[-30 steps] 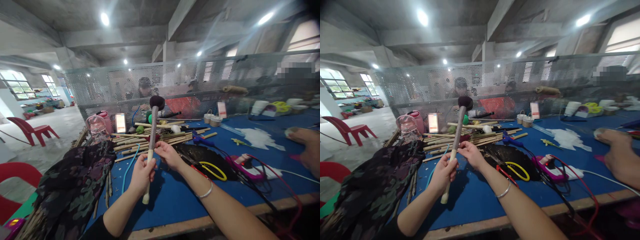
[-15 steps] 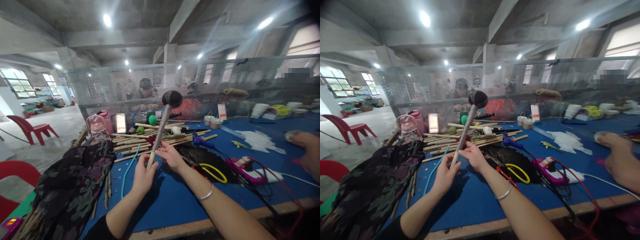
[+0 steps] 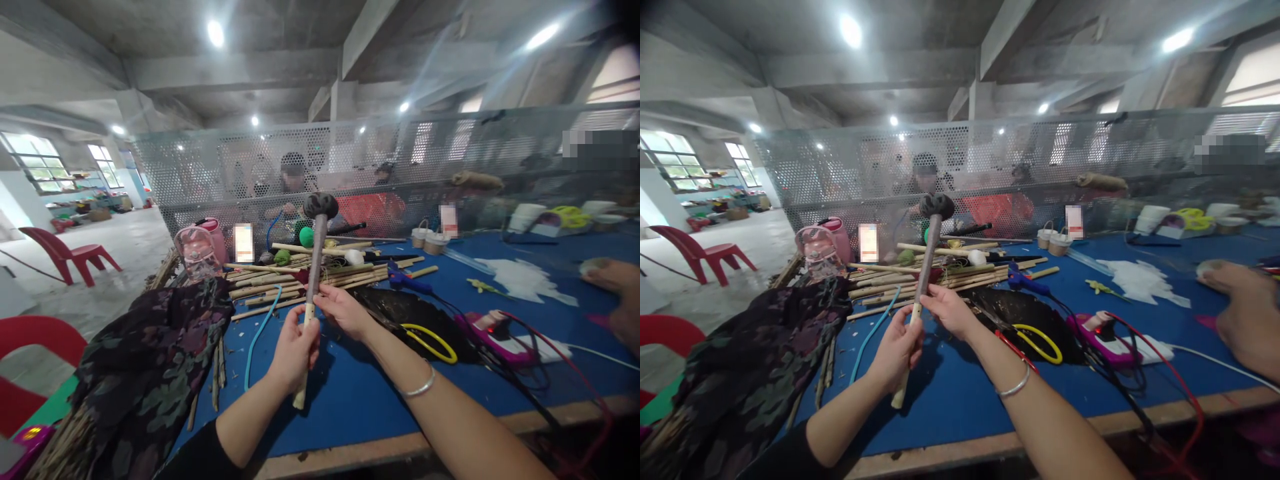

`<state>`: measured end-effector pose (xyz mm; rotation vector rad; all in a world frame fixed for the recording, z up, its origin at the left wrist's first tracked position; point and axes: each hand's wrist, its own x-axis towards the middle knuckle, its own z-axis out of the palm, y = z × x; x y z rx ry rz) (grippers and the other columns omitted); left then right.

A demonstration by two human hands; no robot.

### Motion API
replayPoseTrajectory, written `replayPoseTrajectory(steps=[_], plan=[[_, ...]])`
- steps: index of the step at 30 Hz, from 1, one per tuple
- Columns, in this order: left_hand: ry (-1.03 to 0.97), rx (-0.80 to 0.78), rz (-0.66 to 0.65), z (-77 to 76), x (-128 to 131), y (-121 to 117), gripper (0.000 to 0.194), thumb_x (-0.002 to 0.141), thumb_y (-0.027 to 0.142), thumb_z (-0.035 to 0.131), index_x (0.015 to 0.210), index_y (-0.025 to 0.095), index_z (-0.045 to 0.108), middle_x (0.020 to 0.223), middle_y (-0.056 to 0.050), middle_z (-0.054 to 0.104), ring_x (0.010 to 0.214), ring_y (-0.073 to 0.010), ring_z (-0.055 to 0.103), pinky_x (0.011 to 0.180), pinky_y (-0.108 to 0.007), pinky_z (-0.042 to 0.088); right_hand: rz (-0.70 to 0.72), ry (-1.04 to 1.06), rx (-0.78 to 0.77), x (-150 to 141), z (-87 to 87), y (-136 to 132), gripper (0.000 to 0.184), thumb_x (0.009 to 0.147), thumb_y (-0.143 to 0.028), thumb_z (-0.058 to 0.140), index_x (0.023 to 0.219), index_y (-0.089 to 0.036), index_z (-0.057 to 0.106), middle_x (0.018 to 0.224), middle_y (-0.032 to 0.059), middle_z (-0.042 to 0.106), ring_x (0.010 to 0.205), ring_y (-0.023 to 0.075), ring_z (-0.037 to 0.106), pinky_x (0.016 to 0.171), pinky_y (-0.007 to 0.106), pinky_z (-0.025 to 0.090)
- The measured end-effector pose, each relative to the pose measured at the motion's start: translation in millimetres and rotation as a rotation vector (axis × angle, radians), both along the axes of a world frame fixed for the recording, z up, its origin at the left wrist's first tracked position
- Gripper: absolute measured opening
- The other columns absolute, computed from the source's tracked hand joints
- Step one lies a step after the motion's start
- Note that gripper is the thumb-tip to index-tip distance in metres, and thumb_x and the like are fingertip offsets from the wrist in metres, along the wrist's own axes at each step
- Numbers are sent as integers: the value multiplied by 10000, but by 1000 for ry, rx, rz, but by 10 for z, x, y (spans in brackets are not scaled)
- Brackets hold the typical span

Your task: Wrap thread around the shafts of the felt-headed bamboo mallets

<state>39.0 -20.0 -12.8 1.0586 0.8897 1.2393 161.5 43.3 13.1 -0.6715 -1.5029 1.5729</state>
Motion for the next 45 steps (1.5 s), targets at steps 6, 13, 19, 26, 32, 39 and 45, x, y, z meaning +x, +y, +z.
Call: replayPoseTrajectory(steps=[6, 13, 19, 26, 32, 39, 45], plan=[[46, 58, 94, 89, -167, 98, 433, 744, 527, 573, 1015, 199, 493, 698, 34, 570, 428, -49, 474, 371, -152, 356, -27, -95, 48, 110, -49, 52, 370, 703, -489, 652, 837, -163, 538, 471, -100, 341, 392, 44, 227, 393, 198, 145], [6, 60, 124, 226, -445, 202, 421, 725, 520, 595, 1005, 229, 478, 592, 99, 408, 347, -10, 267, 334, -129, 194, -73, -300, 249, 311, 34, -37, 341, 765, -480, 575, 786, -139, 583, 540, -58, 402, 468, 63, 296, 452, 203, 226], [36, 89, 183, 167, -510, 274, 705, 759, 477, 571, 1363, 256, 282, 592, 92, 423, 366, -30, 288, 336, -139, 193, -133, -655, 557, 582, 144, -381, 286, 796, -410, 552, 657, -164, 515, 636, -9, 524, 617, 117, 462, 634, 259, 374], [-10, 147, 364, 197, -625, 324, 701, 770, 406, 583, 1384, 204, 312, 588, 81, 426, 381, -22, 280, 341, -141, 196, -466, -1020, 935, 755, 249, -283, 285, 794, -390, 558, 599, -182, 548, 672, 12, 612, 736, 165, 550, 891, 370, 304], [-62, 183, 471, 227, -735, 352, 709, 770, 388, 585, 1397, 227, 296, 587, 81, 428, 374, -26, 291, 325, -133, 199, -1014, -987, 797, 814, 515, 249, 349, 824, -429, 446, 666, -168, 614, 631, 52, 614, 622, 174, 535, 603, 271, 342], [-103, 166, 505, 293, -794, 349, 748, 742, 398, 616, 1396, 214, 303, 588, 80, 446, 376, -24, 301, 334, -132, 210, 480, -1129, 73, 582, 697, 471, 510, 660, -461, 628, 1081, -176, 608, 698, 18, 649, 513, 124, 545, 476, 217, 396], [-64, 188, 581, 304, -881, 380, 724, 746, 415, 615, 1385, 227, 330, 589, 79, 426, 389, -25, 302, 349, -134, 218, 286, -1387, 219, 553, 678, 693, 460, 603, -331, 701, 1035, -183, 648, 637, 19, 631, 527, 149, 564, 505, 240, 418]])
